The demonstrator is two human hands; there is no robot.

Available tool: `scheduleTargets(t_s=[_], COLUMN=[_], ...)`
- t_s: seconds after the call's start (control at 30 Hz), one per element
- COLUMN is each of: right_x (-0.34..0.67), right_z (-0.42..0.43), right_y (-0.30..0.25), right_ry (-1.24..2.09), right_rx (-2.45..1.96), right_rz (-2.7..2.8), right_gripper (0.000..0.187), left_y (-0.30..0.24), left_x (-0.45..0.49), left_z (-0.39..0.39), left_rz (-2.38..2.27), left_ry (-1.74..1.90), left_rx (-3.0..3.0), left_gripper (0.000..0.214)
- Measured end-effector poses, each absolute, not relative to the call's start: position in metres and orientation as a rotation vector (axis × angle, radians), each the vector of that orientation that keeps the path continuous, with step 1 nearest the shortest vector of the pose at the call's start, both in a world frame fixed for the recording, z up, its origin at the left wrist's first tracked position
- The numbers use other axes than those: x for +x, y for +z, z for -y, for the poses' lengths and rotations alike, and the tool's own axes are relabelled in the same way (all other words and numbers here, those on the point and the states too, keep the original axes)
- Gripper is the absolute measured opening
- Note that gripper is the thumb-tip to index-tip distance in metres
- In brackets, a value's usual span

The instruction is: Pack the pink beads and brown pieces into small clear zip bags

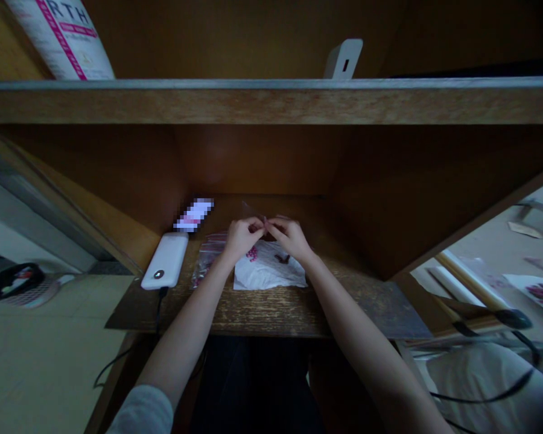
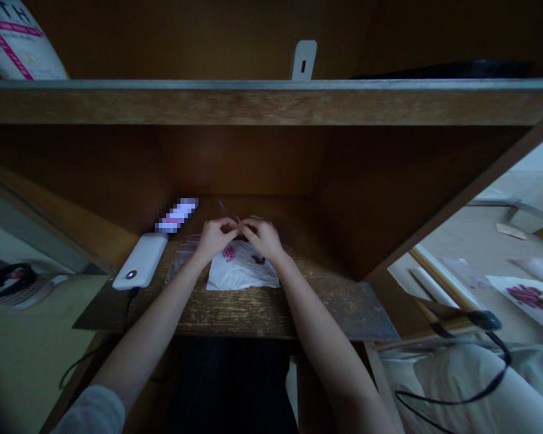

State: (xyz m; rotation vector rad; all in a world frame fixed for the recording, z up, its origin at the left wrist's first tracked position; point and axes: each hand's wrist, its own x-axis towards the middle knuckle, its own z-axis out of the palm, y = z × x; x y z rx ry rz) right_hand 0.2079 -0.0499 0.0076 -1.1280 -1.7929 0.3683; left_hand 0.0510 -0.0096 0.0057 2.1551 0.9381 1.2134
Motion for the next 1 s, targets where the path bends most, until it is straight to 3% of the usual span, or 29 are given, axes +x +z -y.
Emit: scheduleTargets(t_s=[0.37, 0.63, 0.8, 0.9, 1.0], right_x=[0.217, 0.209, 0.211, 0.215, 0.219], right_z=[0.051, 0.06, 0.056, 0.056, 0.057], right_y=[0.012, 0.02, 0.018, 0.017, 0.019], right_ry=[0.742, -0.057, -0.188, -0.179, -0.143], right_rx=[-1.069, -1.589, -1.761, -1.738, -1.64], right_rz=[1.71, 1.847, 1.851, 1.863, 1.9], right_gripper=[0.029, 0.023, 0.023, 0.024, 0.021], left_y=[0.008, 0.007, 0.011, 0.013, 0.015], left_x=[0.049, 0.053, 0.05, 0.049, 0.048], left_z=[0.008, 0.013, 0.016, 0.018, 0.019], left_rz=[-0.683, -0.993, -1.212, -1.099, -0.863], left_ry=[1.047, 1.21, 1.24, 1.204, 1.18], left_rx=[1.878, 2.177, 2.291, 2.38, 2.493], left_gripper=[0.021, 0.012, 0.012, 0.005, 0.051])
